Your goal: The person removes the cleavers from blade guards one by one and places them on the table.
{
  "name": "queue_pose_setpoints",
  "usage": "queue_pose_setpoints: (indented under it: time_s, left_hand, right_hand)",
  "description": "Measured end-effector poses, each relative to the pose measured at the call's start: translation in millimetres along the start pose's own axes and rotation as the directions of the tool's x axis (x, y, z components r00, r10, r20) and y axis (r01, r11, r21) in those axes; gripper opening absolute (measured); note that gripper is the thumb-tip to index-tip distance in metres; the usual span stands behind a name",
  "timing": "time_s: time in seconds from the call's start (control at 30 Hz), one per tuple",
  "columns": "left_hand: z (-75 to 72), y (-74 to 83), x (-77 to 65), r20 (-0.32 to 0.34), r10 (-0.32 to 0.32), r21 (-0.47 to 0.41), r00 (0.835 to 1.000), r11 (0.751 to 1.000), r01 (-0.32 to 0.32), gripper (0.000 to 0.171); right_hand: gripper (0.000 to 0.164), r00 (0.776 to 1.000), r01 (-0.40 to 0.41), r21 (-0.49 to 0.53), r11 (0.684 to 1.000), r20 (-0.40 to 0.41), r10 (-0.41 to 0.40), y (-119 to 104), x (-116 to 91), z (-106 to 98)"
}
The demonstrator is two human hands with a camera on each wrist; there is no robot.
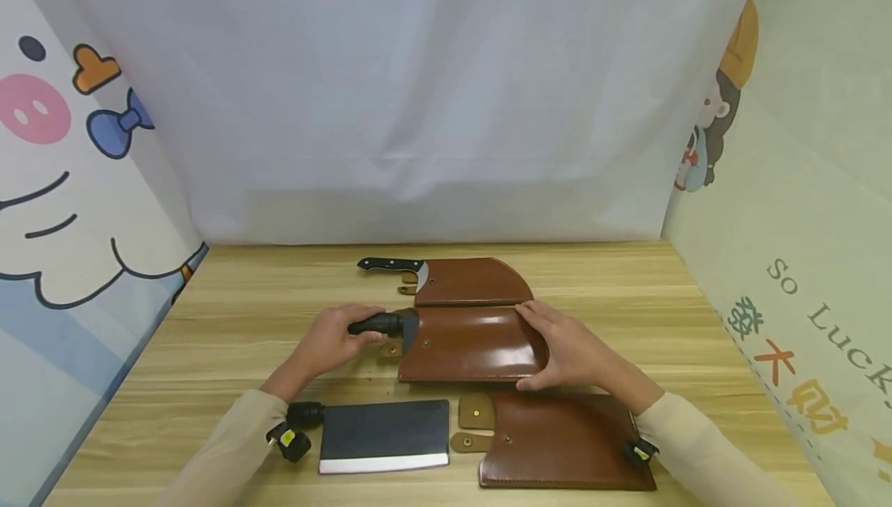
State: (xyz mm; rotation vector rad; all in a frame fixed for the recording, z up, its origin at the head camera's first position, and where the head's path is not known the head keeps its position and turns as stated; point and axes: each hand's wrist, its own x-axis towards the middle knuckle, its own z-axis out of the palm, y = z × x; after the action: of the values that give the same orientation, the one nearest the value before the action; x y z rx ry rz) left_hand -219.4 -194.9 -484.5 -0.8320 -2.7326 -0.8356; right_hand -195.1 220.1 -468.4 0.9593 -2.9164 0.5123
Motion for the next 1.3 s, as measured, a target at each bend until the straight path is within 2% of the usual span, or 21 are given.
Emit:
queue_pose_setpoints:
  time_s: [0.53, 0.8, 1.3]
  left_hand:
    - [-2.9, -4.1, -3.6, -0.036, -0.018, -0.013, 0.999, 1.000, 0.017, 0.043]
    - [-4.8, -7.7, -4.9, -0.039, -0.007, 0.002, 0.999, 1.000, 0.007, 0.043]
    - [-8.6, -15.9, -10.7, -0.041, -0.058, -0.036, 0.997, 0.998, 0.056, 0.044]
  right_hand:
    - [0.121, 1.000, -0.006, 0.010, 1.000, -0.016, 0.006, 9.6, -3.8, 1.8]
    - [0.120, 1.000, 0.002, 0.015, 1.000, -0.028, -0.001, 13.4, -4.7, 2.8]
    - [0.120, 1.000, -0.015, 0.014, 1.000, -0.015, 0.015, 20.4, -8.3, 3.6]
